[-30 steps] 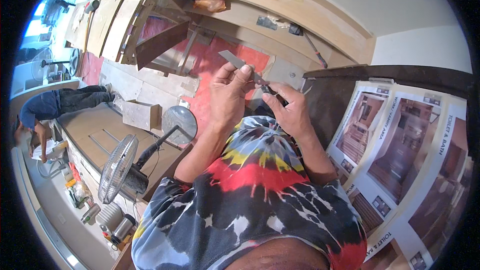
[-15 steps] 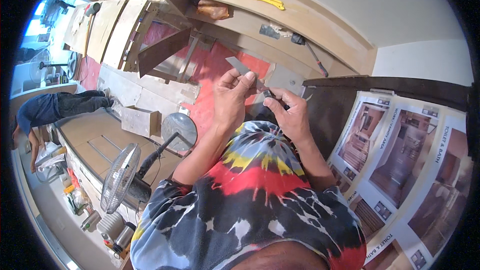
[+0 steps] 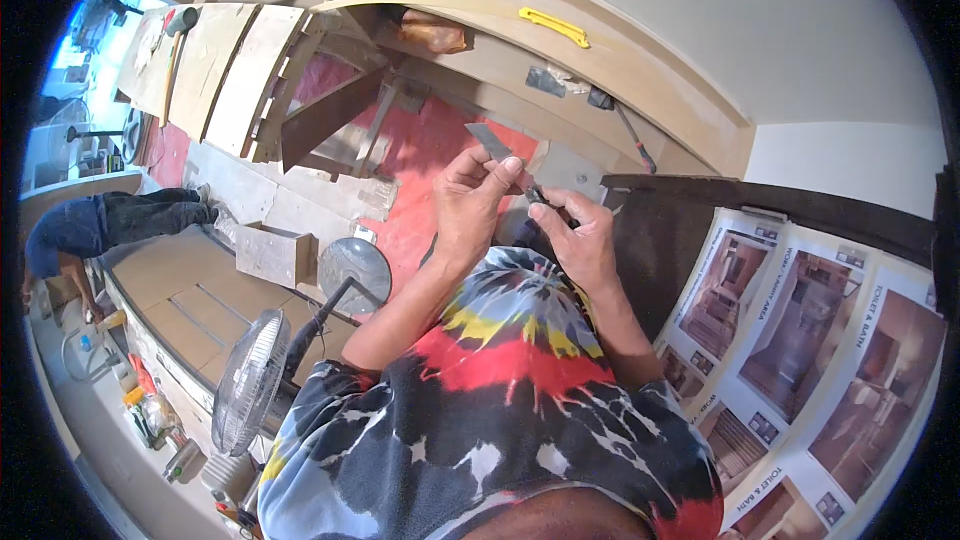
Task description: The person uses a utility knife to score the edge of a wooden trim piece and a rubber mallet to tap it into a cabinet frame. They repeatedly score and tap the wood to ensure a tight fit within the frame.
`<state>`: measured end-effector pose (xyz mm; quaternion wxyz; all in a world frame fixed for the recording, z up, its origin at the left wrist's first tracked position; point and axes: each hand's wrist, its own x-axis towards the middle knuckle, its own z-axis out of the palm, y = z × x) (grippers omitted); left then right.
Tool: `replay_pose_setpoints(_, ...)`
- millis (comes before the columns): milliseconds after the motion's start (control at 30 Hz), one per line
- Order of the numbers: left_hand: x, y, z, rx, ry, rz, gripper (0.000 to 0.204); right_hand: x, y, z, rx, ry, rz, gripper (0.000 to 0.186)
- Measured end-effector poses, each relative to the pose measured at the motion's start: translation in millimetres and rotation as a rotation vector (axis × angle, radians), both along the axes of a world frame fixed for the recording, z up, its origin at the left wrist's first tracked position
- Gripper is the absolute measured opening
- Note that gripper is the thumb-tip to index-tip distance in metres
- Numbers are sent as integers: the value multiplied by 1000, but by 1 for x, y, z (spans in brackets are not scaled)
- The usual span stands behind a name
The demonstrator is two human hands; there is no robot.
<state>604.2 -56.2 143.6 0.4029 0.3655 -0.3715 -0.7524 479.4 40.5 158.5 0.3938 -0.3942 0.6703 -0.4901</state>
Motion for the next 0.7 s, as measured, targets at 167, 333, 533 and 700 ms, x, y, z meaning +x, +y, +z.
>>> replay_pose_setpoints(167,11,-22,-4,-1,-20,-40,5,9,-19,-13,88,-99,-42,26)
replay_pose_setpoints(333,21,-40,-14,-56,-61,-31,5,24,-38,-18,116,-169,-76,26)
replay_pose_setpoints(533,31,-68,-15,-4,-85,-74,6,31,-59,-22,89,-88,-51,25)
replay_pose_setpoints(700,24,-80,-21,45,-85,-56,7,29,-72,-33,79,-76,-84,25)
